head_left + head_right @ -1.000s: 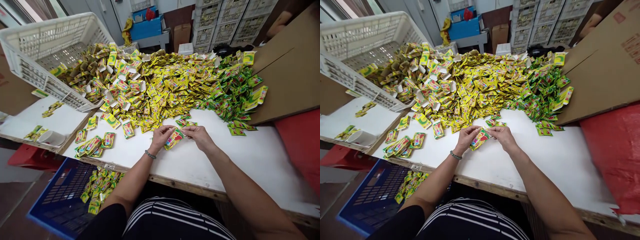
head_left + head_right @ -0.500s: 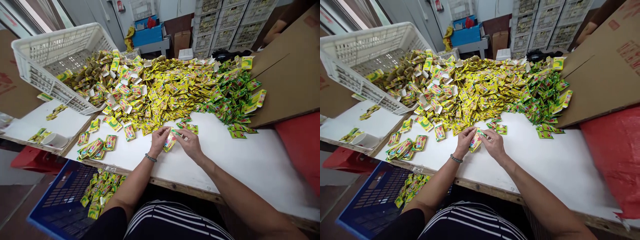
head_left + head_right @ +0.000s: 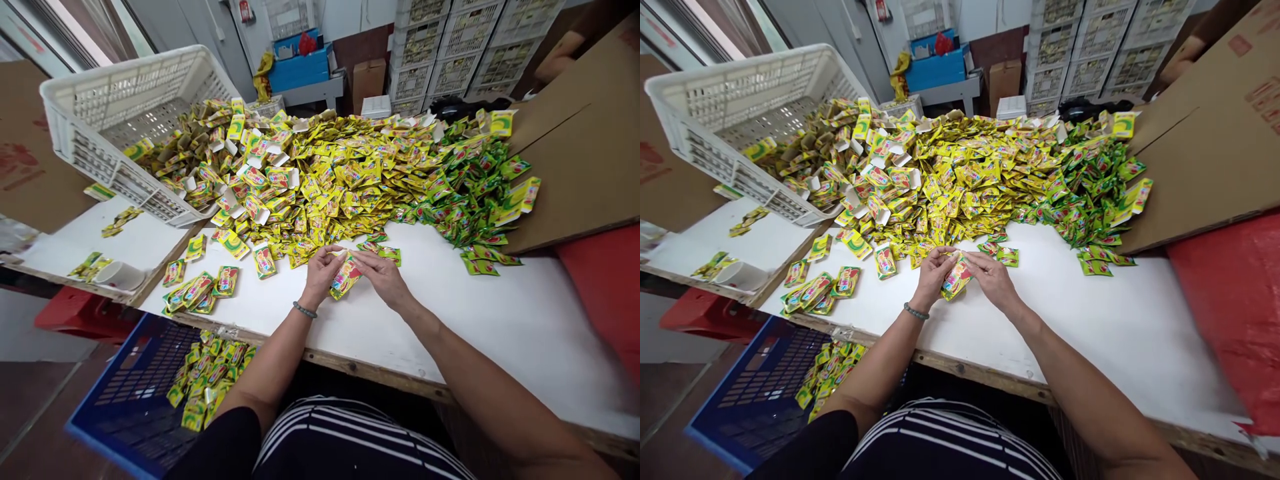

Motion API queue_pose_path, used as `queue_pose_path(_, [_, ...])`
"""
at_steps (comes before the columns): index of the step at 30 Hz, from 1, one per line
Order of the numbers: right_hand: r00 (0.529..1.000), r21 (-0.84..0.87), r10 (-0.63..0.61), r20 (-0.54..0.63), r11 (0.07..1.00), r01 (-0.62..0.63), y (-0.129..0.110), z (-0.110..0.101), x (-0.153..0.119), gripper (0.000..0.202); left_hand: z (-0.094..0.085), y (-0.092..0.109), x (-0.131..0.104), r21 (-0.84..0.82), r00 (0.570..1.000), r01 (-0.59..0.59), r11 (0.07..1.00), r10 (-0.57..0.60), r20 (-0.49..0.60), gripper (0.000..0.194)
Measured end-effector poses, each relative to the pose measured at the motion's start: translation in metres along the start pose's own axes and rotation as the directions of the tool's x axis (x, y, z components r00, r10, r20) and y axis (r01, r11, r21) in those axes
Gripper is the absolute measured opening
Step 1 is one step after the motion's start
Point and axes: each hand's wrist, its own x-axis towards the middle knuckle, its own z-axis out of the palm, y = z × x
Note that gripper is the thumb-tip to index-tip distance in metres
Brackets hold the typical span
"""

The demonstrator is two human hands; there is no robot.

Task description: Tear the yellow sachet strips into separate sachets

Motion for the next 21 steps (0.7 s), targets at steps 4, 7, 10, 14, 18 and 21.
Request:
queue_pose_path(4, [0.998,-0.14,-0.068,-0.006,0.988,0.066,0.0,0.002,0.0,0.04,-0.001,-0.003,0.002,-0.022,1.0,0.014,1.0,-0.013,0.012,0.052])
queue_pose_path(7, [0.992,-0.247,-0.114,0.05,0.961,0.123,0.005,-0.002,0.004,0.039,-0.005,0.001,0.005,0.01,1.0,0.014,1.0,-0.014,0.012,0.052])
queue_pose_path(10, [0.997,-0.468,-0.078,-0.008,0.881,0.065,0.019,-0.02,0.009,0.039,-0.016,0.019,0.012,0.198,0.999,0.005,0.98,-0.014,0.046,0.048])
queue_pose_path(14, [0.99,-0.791,0.102,-0.095,0.596,-0.137,0.044,-0.05,0.007,0.041,-0.051,0.056,0.016,0.508,0.986,-0.009,0.861,-0.078,0.15,0.042])
queue_pose_path(18, [0.977,-0.852,0.147,0.152,0.521,0.054,0.05,-0.061,0.001,0.035,-0.096,0.087,0.007,0.694,0.996,-0.01,0.72,-0.054,0.07,0.037])
queue_pose_path(21, [0.972,-0.854,0.12,0.201,0.507,0.114,0.044,-0.06,-0.003,0.036,-0.128,0.106,-0.003,0.827,0.999,0.015,0.562,0.033,-0.041,0.034])
